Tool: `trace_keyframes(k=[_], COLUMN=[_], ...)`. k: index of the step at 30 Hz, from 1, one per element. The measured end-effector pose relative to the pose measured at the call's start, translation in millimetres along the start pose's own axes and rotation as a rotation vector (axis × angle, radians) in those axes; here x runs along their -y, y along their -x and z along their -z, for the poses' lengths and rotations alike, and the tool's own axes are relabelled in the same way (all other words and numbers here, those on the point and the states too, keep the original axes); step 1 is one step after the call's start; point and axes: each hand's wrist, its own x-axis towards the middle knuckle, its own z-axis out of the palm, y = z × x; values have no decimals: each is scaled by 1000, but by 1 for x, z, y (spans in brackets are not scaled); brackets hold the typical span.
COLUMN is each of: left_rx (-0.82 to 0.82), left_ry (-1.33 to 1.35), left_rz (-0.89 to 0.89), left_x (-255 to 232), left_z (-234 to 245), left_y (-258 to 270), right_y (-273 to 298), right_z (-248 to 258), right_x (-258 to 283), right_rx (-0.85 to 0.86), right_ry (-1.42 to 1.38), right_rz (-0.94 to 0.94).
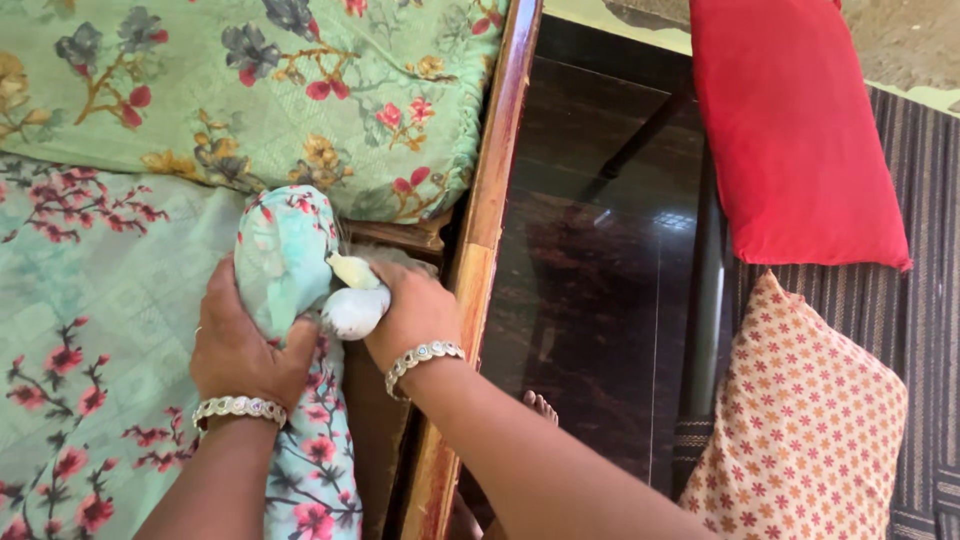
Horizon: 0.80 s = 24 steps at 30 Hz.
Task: The person cleans a wooden bed frame by using a brush to dust the crevices and a cloth to wipe down the surfaces.
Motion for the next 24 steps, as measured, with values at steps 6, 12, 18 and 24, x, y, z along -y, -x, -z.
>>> trace_keyframes(k=[6, 12, 18, 24], left_rx=[-34, -53, -41, -51], left_ry=[-11, -29, -22, -11], left_rz=[-57, -99, -83, -94], left_x=[4, 3, 14, 20], left_z=[-5, -8, -15, -18], left_y=[0, 3, 2, 2], right_y=[25, 11, 33, 75], right_z=[16, 16, 3, 19], right_x=[21, 2, 3, 42], right_rx=[245, -55, 93, 448], right_ry=[6, -103, 24, 103], right_rz=[-210, 22, -31, -237])
